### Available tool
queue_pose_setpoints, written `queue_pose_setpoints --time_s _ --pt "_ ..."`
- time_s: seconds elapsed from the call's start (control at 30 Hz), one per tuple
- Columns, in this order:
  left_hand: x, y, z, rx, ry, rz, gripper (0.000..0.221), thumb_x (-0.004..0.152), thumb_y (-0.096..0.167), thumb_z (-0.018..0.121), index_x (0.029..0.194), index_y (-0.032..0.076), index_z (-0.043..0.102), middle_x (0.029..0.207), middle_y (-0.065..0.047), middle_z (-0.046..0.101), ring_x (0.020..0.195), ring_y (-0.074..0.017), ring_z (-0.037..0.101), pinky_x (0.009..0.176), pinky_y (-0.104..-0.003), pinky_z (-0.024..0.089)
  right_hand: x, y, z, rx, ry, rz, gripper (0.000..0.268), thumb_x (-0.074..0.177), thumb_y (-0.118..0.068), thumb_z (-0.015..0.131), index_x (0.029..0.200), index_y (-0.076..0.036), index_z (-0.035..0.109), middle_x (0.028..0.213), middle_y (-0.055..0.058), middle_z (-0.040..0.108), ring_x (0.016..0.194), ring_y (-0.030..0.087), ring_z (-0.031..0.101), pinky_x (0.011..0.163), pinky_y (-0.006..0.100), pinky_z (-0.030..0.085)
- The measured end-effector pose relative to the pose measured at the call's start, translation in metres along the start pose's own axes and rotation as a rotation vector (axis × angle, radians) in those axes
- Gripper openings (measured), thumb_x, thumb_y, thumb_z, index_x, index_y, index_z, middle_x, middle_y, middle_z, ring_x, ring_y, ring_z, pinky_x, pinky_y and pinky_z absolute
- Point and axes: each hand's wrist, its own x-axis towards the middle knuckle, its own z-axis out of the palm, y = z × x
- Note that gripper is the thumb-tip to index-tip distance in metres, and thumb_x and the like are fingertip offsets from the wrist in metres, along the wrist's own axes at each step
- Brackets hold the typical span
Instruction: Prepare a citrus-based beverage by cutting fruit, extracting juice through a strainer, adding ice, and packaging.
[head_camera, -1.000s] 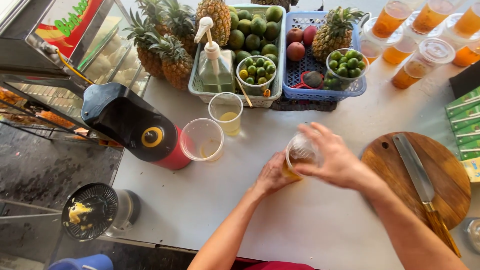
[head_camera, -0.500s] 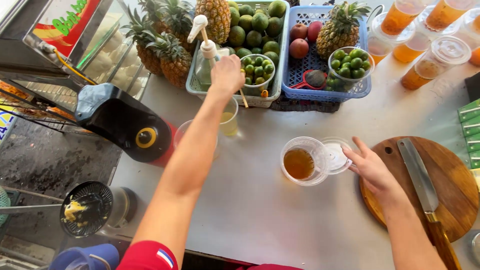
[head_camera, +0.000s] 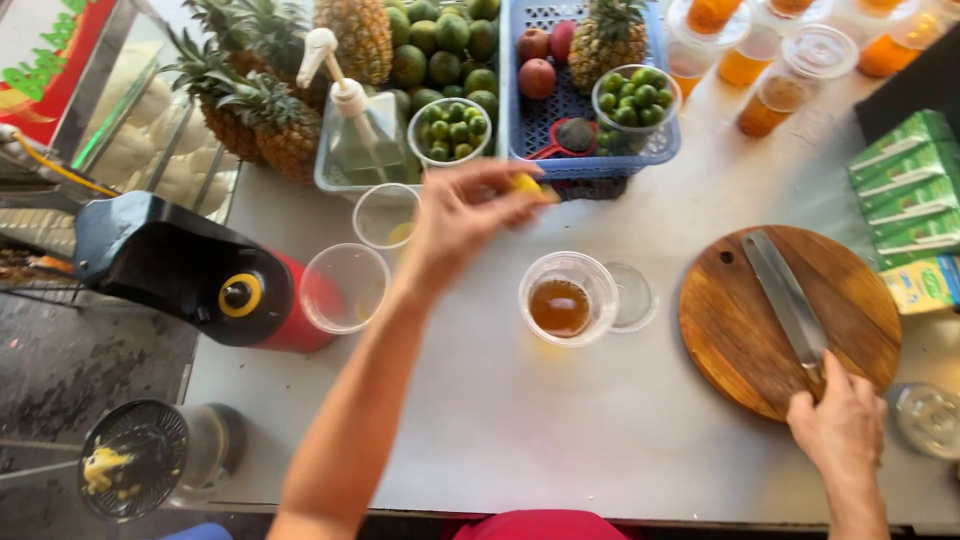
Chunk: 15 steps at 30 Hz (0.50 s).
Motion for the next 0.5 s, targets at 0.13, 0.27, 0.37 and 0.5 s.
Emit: queue_pose_setpoints --time_s 0.13,0.27,0.37,0.5 --pt "-0.060 -0.020 0.093 -0.270 -0.141 -0.187 0.045 0.087 0.004 0.081 0.129 -0.009 0.070 0.104 -0.016 0.078 0.093 -0.0186 0.075 0.088 -0.032 0.060 -0.003 -0.040 -0.028 0.242 -0.078 0.026 0.077 0.085 -0.027 0.064 0.159 -0.008 0.051 0.123 0.029 0.062 0.115 0.048 0.060 0.101 0.054 0.048" --pt "-0.089 -0.051 0.149 -0.566 -0.291 -0.382 0.047 0.095 0.012 0.075 0.138 -0.003 0.064 0.121 -0.012 0.074 0.109 -0.0185 0.073 0.100 -0.031 0.058 -0.033 -0.085 -0.069 0.432 -0.134 0.136 0.062 0.097 -0.030 0.063 0.155 -0.011 0.051 0.115 0.026 0.065 0.105 0.041 0.064 0.092 0.049 0.051" --pt "-0.100 -0.080 0.175 -0.655 -0.255 -0.478 0.046 0.096 0.012 0.073 0.139 -0.004 0.064 0.122 -0.014 0.073 0.109 -0.0213 0.072 0.099 -0.033 0.058 -0.063 -0.135 -0.146 0.623 -0.100 0.170 0.059 0.099 -0.029 0.062 0.154 -0.014 0.048 0.102 0.021 0.066 0.089 0.036 0.065 0.078 0.044 0.053" --pt "-0.101 -0.111 0.195 -0.867 -0.176 -0.565 0.043 0.095 0.008 0.072 0.135 -0.004 0.063 0.124 -0.014 0.072 0.113 -0.0241 0.071 0.103 -0.035 0.055 -0.098 -0.162 -0.188 0.785 -0.167 0.186 0.061 0.098 -0.030 0.059 0.156 -0.020 0.044 0.078 0.015 0.069 0.065 0.032 0.068 0.065 0.041 0.055"
